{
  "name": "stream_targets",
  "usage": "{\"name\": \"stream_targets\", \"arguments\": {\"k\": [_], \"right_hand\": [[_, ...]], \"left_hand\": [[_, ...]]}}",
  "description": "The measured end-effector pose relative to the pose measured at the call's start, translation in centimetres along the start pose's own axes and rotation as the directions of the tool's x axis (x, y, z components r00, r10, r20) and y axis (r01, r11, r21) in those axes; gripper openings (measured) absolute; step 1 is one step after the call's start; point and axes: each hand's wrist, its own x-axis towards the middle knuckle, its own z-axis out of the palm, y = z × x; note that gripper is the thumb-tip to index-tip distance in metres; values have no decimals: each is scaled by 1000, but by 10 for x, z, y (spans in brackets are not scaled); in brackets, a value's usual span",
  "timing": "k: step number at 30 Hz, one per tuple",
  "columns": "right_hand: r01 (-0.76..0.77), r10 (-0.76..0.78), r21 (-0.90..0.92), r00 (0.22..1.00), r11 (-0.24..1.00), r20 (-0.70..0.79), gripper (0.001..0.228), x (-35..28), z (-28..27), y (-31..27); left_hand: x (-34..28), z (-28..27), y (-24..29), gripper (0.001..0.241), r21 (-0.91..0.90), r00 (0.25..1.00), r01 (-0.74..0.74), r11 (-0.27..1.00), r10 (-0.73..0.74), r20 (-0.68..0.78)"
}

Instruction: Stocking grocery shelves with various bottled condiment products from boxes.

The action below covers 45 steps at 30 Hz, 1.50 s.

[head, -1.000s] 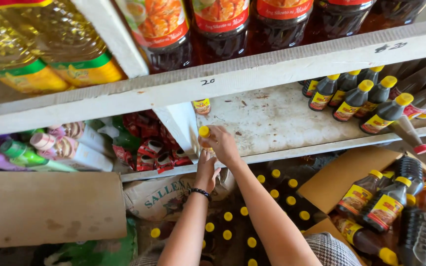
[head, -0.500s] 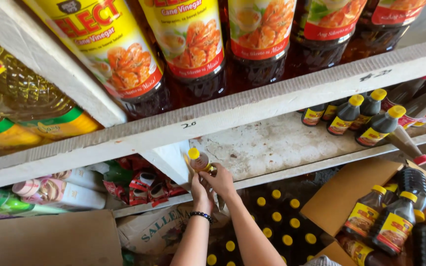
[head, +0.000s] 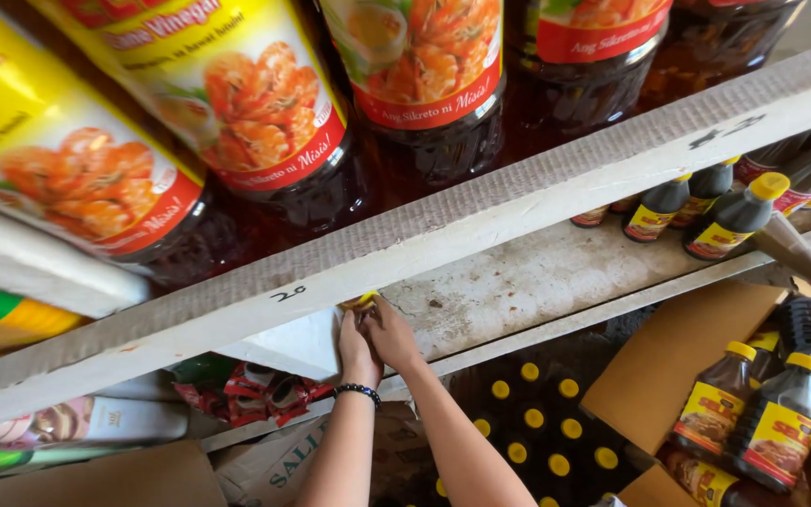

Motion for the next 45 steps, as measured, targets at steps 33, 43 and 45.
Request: {"name": "stream_targets", "arguments": {"k": [33,43,45], "right_hand": [[-139,65,156,912,978,406,44,116,120,346],[-38,45,-65,993,997,110,35,3,-48,-21],[110,-97,-31,954,993,283,35,-11,-63,-25]], "left_hand": [[132,-128,-97,40,999,989,-38,-23,144,41],[-51,38,2,51,455,999,-32,890,21,28],[-88,42,17,49,528,992,124,840,-110,-59]]}}
